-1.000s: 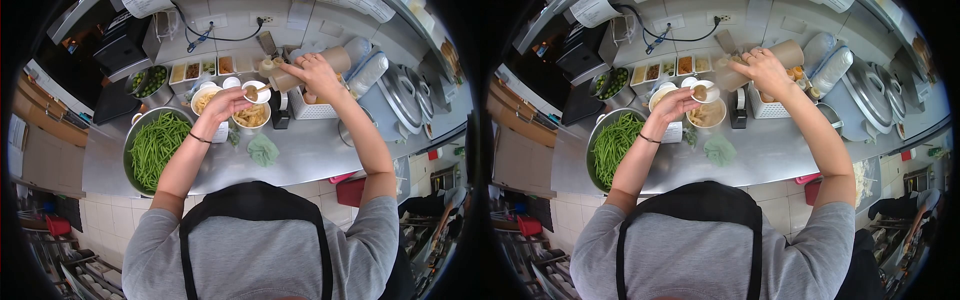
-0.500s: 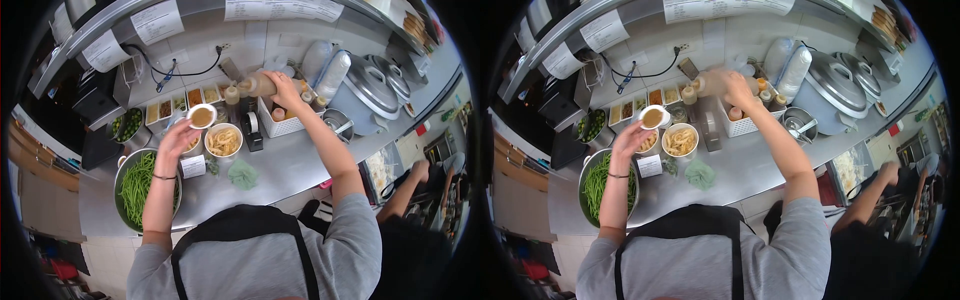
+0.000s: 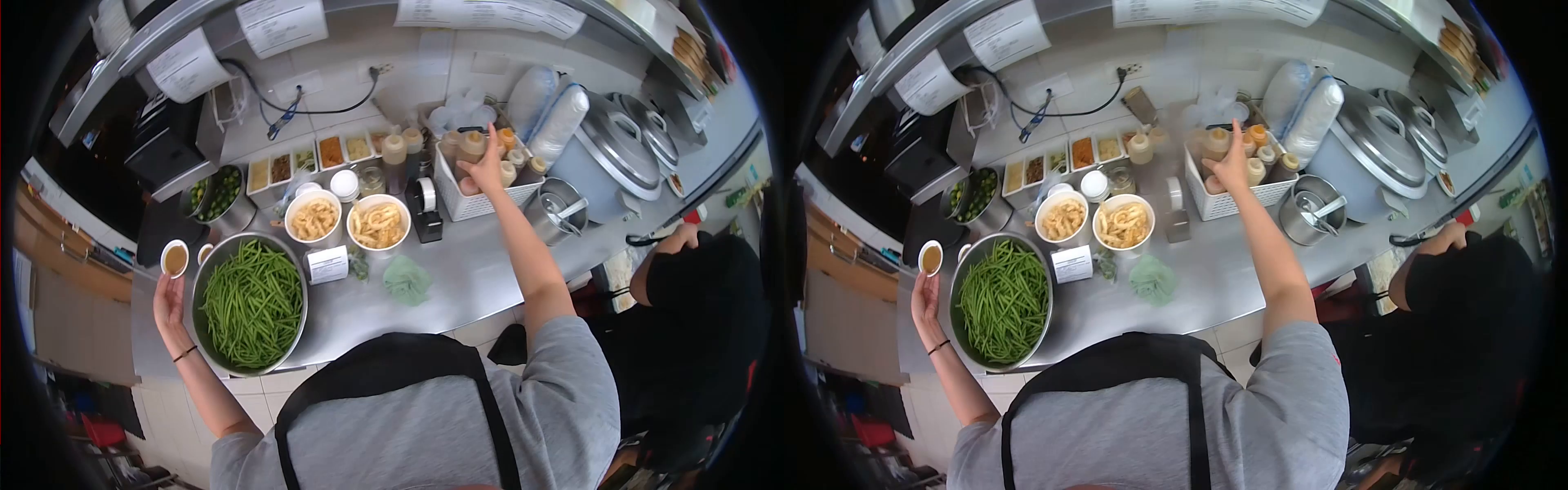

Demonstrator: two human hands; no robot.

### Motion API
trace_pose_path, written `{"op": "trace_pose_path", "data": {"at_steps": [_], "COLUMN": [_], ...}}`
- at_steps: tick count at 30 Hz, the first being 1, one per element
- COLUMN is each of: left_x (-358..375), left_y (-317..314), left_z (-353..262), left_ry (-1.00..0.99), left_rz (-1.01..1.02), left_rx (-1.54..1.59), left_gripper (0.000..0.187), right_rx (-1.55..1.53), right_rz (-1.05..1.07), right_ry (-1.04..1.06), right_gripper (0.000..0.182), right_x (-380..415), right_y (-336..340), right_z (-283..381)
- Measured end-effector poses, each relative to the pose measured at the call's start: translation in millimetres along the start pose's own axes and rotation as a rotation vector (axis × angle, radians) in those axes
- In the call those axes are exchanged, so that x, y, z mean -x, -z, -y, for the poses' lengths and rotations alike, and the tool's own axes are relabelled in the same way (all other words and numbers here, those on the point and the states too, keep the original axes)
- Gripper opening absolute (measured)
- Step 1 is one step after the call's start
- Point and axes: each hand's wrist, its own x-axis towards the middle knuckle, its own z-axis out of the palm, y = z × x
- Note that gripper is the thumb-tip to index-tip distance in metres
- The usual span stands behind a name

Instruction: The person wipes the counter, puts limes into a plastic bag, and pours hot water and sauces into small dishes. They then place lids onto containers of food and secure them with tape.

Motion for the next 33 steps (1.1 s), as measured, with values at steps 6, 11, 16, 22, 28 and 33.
{"op": "trace_pose_path", "data": {"at_steps": [6, 11, 16, 22, 28, 33], "left_x": [28, 44, 46, 35, 20, 6], "left_y": [119, 184, 218, 291, 322, 312], "left_z": [-4, 7, 30, 80, 103, 77], "left_ry": [-0.041, -0.076, -0.074, 0.043, 0.063, 0.115], "left_rz": [-0.304, -0.537, -0.79, -0.838, -0.777, -1.03], "left_rx": [0.087, 0.127, 0.131, 0.039, -0.128, -0.173], "left_gripper": [0.028, 0.028, 0.022, 0.02, 0.012, 0.031], "right_rx": [0.302, 0.189, 0.277, -0.134, 0.062, 0.267], "right_rz": [-0.013, -0.237, -0.145, 0.026, 0.44, 0.699], "right_ry": [0.233, 0.314, 0.387, 0.351, 0.229, 0.414], "right_gripper": [0.082, 0.054, 0.046, 0.03, 0.003, 0.005], "right_x": [2, -5, 3, 36, 125, 214], "right_y": [-14, -16, -28, -56, -58, -68], "right_z": [-25, 27, 60, 84, 120, 87]}}
